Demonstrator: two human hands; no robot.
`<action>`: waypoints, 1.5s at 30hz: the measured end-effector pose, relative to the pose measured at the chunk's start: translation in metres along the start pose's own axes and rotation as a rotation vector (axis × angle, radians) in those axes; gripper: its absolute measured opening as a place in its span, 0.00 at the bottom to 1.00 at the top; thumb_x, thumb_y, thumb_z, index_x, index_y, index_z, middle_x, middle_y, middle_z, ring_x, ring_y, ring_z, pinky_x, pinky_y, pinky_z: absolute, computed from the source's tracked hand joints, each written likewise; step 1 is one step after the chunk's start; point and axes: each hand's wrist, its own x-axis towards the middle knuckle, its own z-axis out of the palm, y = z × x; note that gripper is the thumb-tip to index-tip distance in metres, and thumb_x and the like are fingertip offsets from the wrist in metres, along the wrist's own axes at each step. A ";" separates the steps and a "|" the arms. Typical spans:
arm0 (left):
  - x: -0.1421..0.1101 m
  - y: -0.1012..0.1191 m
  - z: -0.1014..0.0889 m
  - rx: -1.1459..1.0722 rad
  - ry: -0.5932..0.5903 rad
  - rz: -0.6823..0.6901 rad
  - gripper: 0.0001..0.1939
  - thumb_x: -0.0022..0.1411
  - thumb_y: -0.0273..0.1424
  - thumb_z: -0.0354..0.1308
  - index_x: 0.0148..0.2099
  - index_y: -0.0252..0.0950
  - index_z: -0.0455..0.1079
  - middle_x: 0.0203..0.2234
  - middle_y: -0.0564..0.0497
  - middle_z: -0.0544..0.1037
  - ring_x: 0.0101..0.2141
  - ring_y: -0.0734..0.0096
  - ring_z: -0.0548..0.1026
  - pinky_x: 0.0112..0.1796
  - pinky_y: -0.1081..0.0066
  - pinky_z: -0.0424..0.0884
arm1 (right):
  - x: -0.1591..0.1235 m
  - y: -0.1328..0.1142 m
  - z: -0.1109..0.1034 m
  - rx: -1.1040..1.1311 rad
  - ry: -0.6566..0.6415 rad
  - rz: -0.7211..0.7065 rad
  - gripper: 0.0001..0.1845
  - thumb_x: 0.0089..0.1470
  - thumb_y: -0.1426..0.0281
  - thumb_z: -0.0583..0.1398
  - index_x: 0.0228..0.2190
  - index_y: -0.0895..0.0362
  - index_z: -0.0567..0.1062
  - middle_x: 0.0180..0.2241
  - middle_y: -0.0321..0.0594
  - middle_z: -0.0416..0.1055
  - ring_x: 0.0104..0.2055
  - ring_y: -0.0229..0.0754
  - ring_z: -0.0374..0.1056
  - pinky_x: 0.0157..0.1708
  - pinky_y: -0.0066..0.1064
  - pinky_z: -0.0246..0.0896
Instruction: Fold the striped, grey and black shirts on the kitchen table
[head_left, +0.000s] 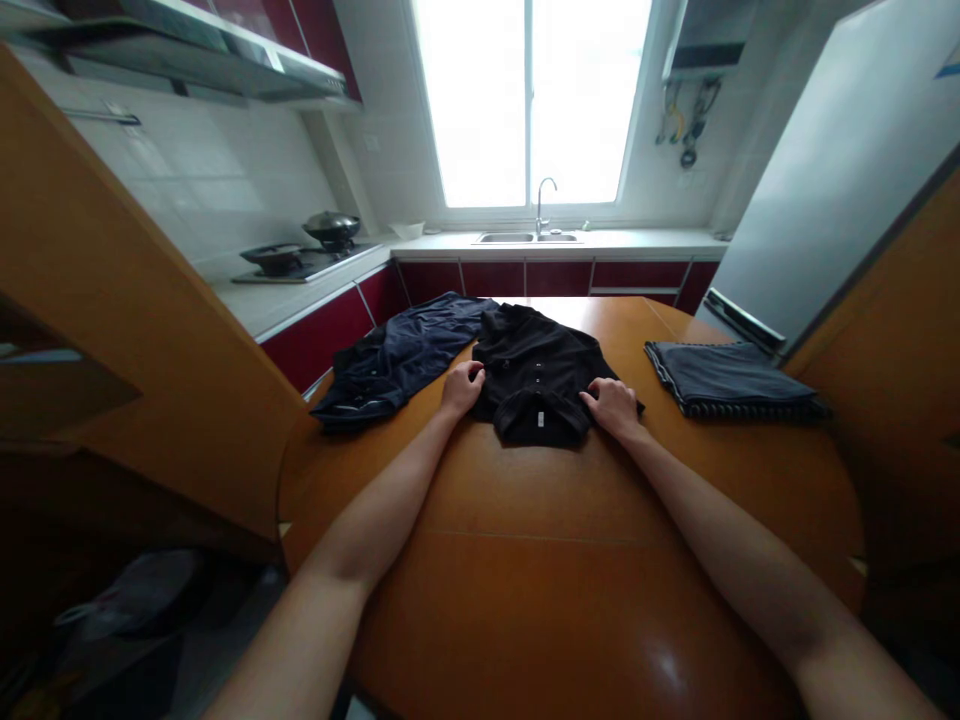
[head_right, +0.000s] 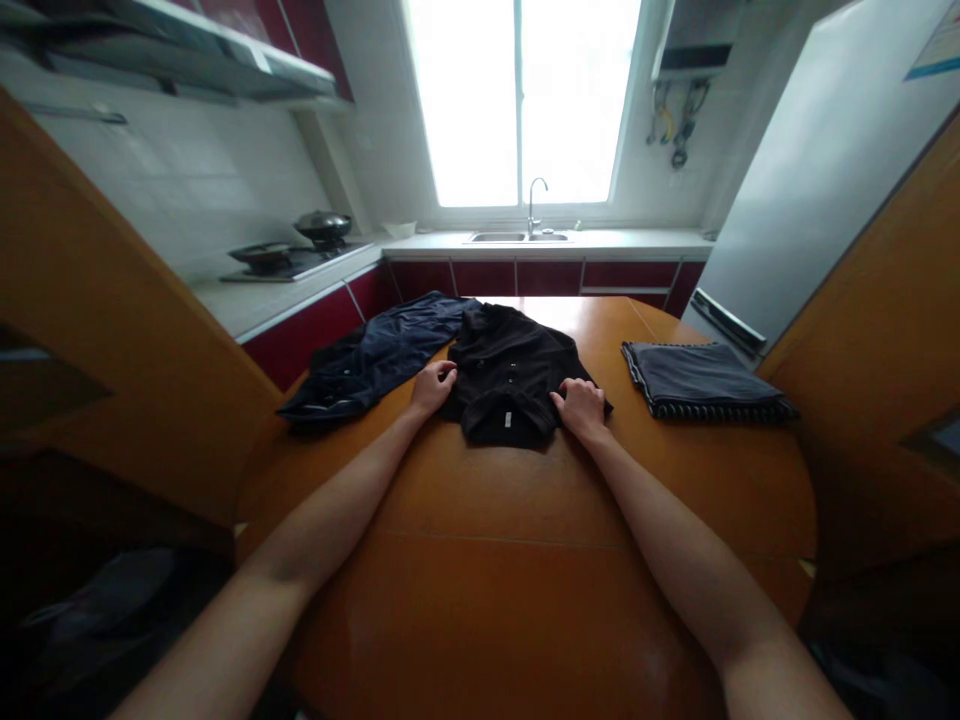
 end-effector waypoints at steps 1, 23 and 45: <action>-0.001 0.002 0.001 -0.025 -0.014 0.018 0.10 0.65 0.31 0.56 0.44 0.37 0.77 0.41 0.46 0.83 0.44 0.60 0.80 0.50 0.67 0.72 | 0.000 0.000 0.000 0.002 -0.016 0.006 0.12 0.61 0.60 0.60 0.37 0.55 0.79 0.39 0.48 0.78 0.46 0.53 0.72 0.48 0.43 0.60; 0.006 -0.015 -0.001 0.237 -0.010 -0.309 0.12 0.61 0.40 0.63 0.43 0.39 0.80 0.47 0.38 0.80 0.54 0.42 0.73 0.54 0.50 0.65 | 0.024 0.055 -0.021 0.282 0.772 0.043 0.12 0.56 0.72 0.53 0.41 0.57 0.72 0.46 0.53 0.69 0.54 0.56 0.63 0.57 0.51 0.56; 0.000 0.028 -0.003 0.073 -0.057 0.359 0.16 0.64 0.23 0.52 0.50 0.39 0.76 0.41 0.48 0.78 0.43 0.64 0.76 0.47 0.67 0.73 | -0.003 -0.003 0.005 0.302 -0.030 -0.445 0.09 0.59 0.74 0.58 0.34 0.54 0.79 0.40 0.43 0.75 0.47 0.47 0.68 0.51 0.38 0.64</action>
